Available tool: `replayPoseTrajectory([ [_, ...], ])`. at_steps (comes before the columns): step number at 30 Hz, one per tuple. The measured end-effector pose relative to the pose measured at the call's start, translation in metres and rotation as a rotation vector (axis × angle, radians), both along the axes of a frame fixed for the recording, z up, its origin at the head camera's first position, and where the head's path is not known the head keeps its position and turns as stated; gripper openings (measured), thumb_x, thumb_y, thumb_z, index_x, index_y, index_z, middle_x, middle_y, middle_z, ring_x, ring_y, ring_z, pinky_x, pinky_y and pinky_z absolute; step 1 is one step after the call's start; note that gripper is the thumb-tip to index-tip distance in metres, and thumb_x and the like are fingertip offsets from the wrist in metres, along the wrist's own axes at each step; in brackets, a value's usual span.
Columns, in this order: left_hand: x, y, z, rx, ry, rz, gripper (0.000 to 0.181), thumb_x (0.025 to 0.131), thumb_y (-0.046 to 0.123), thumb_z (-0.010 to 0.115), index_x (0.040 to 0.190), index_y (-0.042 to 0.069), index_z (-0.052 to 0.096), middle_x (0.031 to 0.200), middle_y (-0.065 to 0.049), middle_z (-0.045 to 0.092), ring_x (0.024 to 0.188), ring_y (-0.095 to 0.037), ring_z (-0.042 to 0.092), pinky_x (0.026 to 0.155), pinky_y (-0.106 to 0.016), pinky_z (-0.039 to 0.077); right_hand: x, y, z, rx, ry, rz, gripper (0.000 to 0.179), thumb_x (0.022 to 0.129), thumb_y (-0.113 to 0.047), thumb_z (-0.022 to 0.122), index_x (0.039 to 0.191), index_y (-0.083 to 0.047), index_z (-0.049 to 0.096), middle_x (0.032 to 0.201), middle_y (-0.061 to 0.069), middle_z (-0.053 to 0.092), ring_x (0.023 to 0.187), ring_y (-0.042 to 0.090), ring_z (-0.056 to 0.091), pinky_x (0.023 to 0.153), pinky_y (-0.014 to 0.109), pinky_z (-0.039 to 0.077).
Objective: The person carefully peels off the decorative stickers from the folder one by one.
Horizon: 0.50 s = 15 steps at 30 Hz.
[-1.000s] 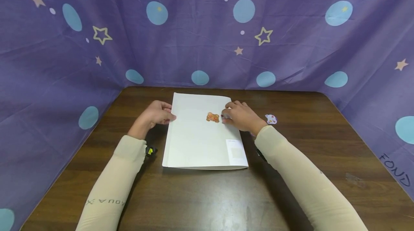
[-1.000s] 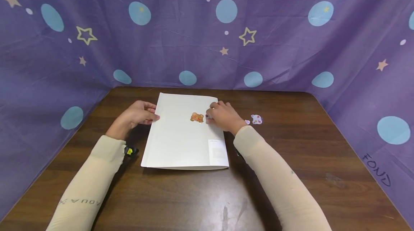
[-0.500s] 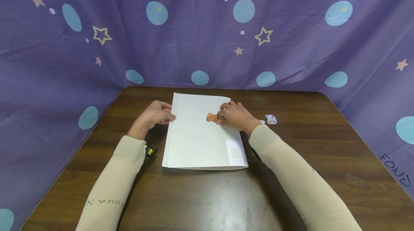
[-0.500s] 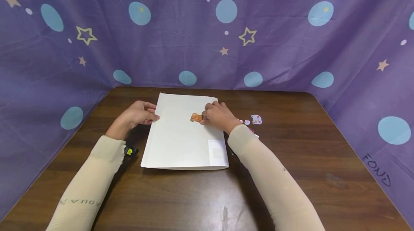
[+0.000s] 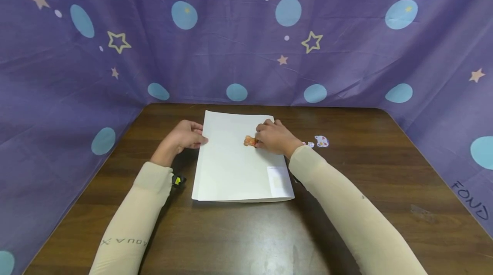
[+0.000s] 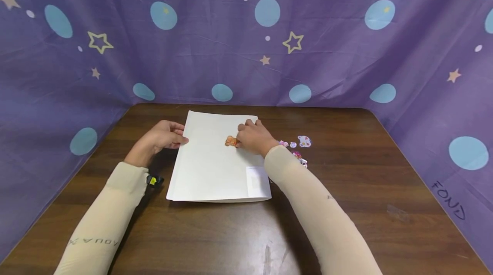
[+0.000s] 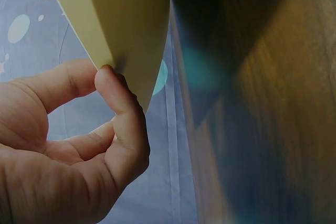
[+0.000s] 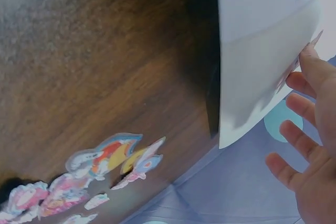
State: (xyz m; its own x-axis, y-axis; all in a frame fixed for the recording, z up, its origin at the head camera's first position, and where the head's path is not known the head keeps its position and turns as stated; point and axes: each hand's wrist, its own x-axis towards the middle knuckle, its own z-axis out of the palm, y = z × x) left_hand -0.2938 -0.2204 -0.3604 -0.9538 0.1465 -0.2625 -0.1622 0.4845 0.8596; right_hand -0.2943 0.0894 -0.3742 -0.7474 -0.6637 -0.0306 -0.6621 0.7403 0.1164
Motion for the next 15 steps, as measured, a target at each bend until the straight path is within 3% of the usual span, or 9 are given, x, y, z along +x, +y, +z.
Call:
replayPoseTrajectory([
  [9, -0.001, -0.001, 0.0, 0.006, 0.005, -0.006, 0.064, 0.089, -0.002, 0.072, 0.143, -0.015, 0.041, 0.125, -0.024, 0.051, 0.08, -0.016, 0.06, 0.067, -0.022, 0.057, 0.001, -0.008, 0.001, 0.063, 0.039, 0.008, 0.032, 0.101, -0.042, 0.064, 0.117, -0.017, 0.076, 0.134, 0.001, 0.062, 0.124, 0.027, 0.049, 0.104, 0.053, 0.04],
  [15, 0.001, 0.0, 0.0, 0.004, 0.003, -0.008, 0.065, 0.089, -0.002, 0.072, 0.144, -0.015, 0.04, 0.125, -0.024, 0.051, 0.08, -0.016, 0.06, 0.068, -0.022, 0.057, 0.001, -0.012, -0.005, 0.108, 0.055, -0.002, 0.03, 0.103, -0.042, 0.062, 0.112, -0.017, 0.076, 0.126, 0.0, 0.063, 0.12, 0.026, 0.05, 0.1, 0.049, 0.041],
])
